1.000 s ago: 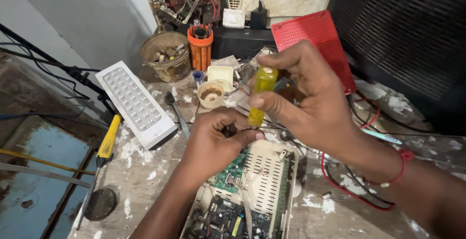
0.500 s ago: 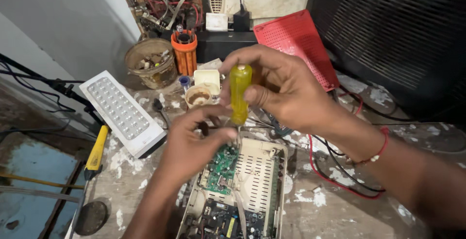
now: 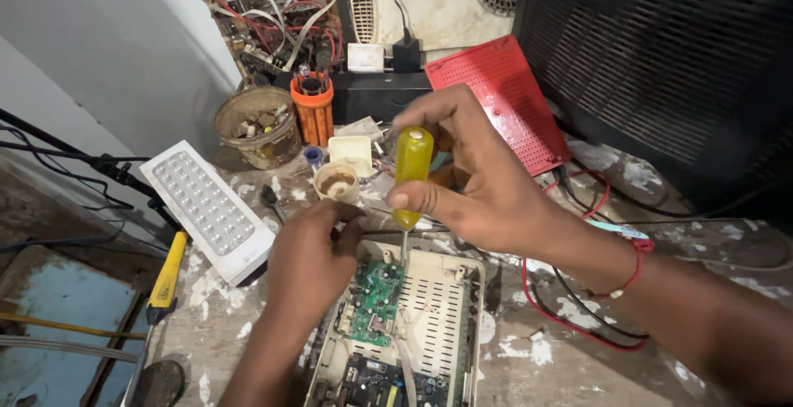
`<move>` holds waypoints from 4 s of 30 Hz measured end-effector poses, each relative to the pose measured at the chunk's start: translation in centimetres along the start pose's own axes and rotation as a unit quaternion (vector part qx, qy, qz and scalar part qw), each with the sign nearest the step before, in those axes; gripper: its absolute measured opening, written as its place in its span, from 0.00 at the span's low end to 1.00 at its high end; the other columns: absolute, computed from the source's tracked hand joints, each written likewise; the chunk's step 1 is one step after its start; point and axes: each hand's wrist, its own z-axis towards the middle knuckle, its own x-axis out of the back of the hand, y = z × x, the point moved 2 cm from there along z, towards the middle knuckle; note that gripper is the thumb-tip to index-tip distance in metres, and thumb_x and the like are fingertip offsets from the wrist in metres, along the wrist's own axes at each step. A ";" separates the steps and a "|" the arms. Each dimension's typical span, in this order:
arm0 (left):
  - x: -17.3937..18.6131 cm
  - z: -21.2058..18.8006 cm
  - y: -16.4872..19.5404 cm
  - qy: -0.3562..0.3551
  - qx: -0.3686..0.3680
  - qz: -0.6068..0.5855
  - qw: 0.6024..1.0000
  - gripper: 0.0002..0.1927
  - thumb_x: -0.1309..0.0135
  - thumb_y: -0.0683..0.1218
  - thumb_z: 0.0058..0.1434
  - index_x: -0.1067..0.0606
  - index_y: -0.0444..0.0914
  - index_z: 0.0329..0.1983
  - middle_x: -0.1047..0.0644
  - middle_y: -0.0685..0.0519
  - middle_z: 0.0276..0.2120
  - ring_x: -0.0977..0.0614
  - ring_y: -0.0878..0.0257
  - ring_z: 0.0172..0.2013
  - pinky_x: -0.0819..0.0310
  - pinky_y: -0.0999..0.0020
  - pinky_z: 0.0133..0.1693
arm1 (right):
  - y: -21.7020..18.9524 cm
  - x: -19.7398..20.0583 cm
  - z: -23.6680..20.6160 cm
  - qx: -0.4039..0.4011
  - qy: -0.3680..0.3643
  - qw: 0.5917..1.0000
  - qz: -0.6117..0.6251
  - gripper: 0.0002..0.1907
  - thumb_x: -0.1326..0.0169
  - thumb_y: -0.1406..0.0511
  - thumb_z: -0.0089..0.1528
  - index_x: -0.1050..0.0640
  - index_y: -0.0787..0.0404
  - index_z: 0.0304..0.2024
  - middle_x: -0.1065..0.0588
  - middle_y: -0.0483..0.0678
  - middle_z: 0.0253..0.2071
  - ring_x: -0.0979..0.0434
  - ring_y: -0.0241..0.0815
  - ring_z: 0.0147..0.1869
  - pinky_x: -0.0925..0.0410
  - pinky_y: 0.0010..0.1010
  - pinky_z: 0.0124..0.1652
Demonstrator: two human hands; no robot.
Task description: The person holds a white set-top box style electronics enclosure, unscrews and removes knobs and fasteners from its front panel by hand, opens the case to expose the internal circuit boards, and uses a screwdriver to unscrew components from the green PCB while working over a cluttered repair bench.
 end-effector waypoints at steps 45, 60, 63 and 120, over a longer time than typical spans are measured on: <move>0.0 -0.5 -0.4 -0.028 0.093 -0.039 0.994 0.09 0.44 0.47 0.62 0.19 0.37 0.33 0.18 0.48 0.28 0.15 0.53 0.28 0.26 0.57 0.34 | -3.3 -0.7 -0.9 0.047 0.035 0.966 -0.253 0.16 0.45 0.78 0.62 0.31 0.73 0.52 0.22 0.57 0.47 0.15 0.41 0.48 0.23 0.27 0.43; -0.3 -0.6 -0.6 0.009 0.060 -0.036 0.998 0.07 0.44 0.44 0.60 0.20 0.35 0.34 0.18 0.45 0.31 0.16 0.49 0.30 0.25 0.55 0.35 | -2.9 0.0 0.0 0.085 0.024 0.962 -0.260 0.12 0.40 0.69 0.67 0.28 0.68 0.47 0.20 0.53 0.43 0.13 0.41 0.48 0.23 0.27 0.46; -0.3 -0.5 -0.7 0.021 0.012 -0.018 1.000 0.07 0.42 0.44 0.59 0.20 0.34 0.34 0.18 0.44 0.32 0.17 0.46 0.33 0.27 0.53 0.36 | -2.4 1.8 0.9 0.086 -0.041 0.985 -0.146 0.10 0.49 0.70 0.69 0.34 0.69 0.50 0.25 0.59 0.55 0.25 0.50 0.65 0.29 0.37 0.63; -0.1 -0.3 -0.5 0.005 0.036 -0.060 0.998 0.07 0.44 0.45 0.60 0.19 0.36 0.33 0.19 0.45 0.30 0.17 0.49 0.27 0.26 0.57 0.32 | -2.0 0.4 0.7 -0.021 -0.087 0.995 -0.044 0.24 0.44 0.63 0.65 0.27 0.57 0.64 0.19 0.48 0.53 0.15 0.38 0.57 0.23 0.32 0.52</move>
